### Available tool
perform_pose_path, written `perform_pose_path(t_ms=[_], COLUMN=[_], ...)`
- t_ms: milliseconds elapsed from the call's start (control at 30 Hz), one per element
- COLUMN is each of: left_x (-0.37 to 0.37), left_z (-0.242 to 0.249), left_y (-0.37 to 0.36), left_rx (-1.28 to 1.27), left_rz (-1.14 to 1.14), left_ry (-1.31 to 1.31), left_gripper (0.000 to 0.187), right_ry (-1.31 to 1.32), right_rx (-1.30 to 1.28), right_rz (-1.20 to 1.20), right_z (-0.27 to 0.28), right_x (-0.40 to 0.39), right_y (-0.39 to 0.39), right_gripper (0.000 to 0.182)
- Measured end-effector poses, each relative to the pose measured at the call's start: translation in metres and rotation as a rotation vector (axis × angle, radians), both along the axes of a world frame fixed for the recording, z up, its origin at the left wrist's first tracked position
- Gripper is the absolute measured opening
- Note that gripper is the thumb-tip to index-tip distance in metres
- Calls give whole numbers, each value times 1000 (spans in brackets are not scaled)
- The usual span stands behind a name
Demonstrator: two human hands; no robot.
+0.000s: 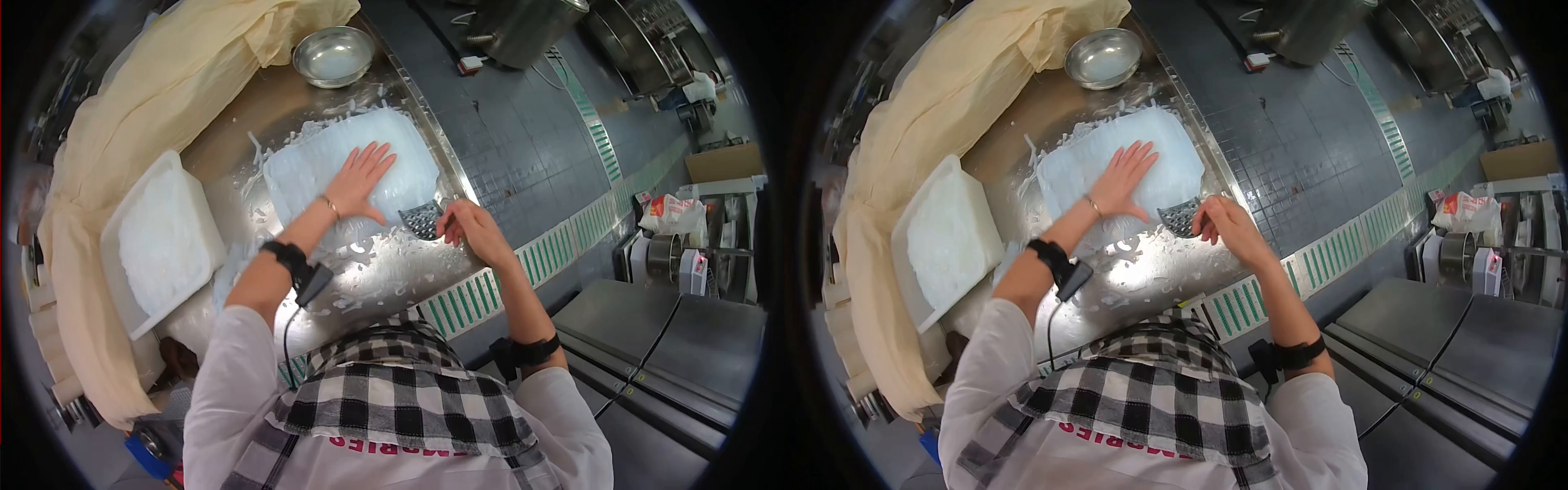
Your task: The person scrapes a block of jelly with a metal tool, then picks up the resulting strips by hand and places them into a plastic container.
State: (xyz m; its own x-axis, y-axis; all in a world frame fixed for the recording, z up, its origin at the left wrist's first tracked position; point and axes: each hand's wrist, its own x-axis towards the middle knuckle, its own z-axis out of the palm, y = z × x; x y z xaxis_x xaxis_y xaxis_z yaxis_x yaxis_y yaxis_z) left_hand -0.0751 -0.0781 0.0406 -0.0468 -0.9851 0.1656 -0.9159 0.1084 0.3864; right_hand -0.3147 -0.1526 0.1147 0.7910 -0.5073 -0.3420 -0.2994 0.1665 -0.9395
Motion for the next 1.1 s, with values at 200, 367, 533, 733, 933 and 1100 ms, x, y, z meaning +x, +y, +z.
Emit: perform_pose_path(t_ms=[200, 367, 533, 733, 933, 1100], left_x=[38, 38, 35, 31, 10, 14], left_z=[9, -8, -30, -31, -9, -45], left_y=[-69, -89, -85, -79, -77, -89], left_rx=[115, 81, -82, -80, -92, -134], left_rz=[-474, -609, -495, -456, -421, -401], left_ry=[-234, 19, 153, 188, -31, 220], left_gripper=[113, 76, 54, 51, 51, 37], right_ry=[-44, -76, -108, -118, -112, -91], right_rx=[101, 169, 213, 232, 238, 254], right_rz=[-208, -369, -393, -387, -405, -446], right_z=[0, -14, -29, -32, -36, -35], right_x=[-25, -39, -43, -38, -35, -33], right_y=[0, 9, 14, 16, 19, 21], right_gripper=[31, 33, 34, 35, 37, 38])
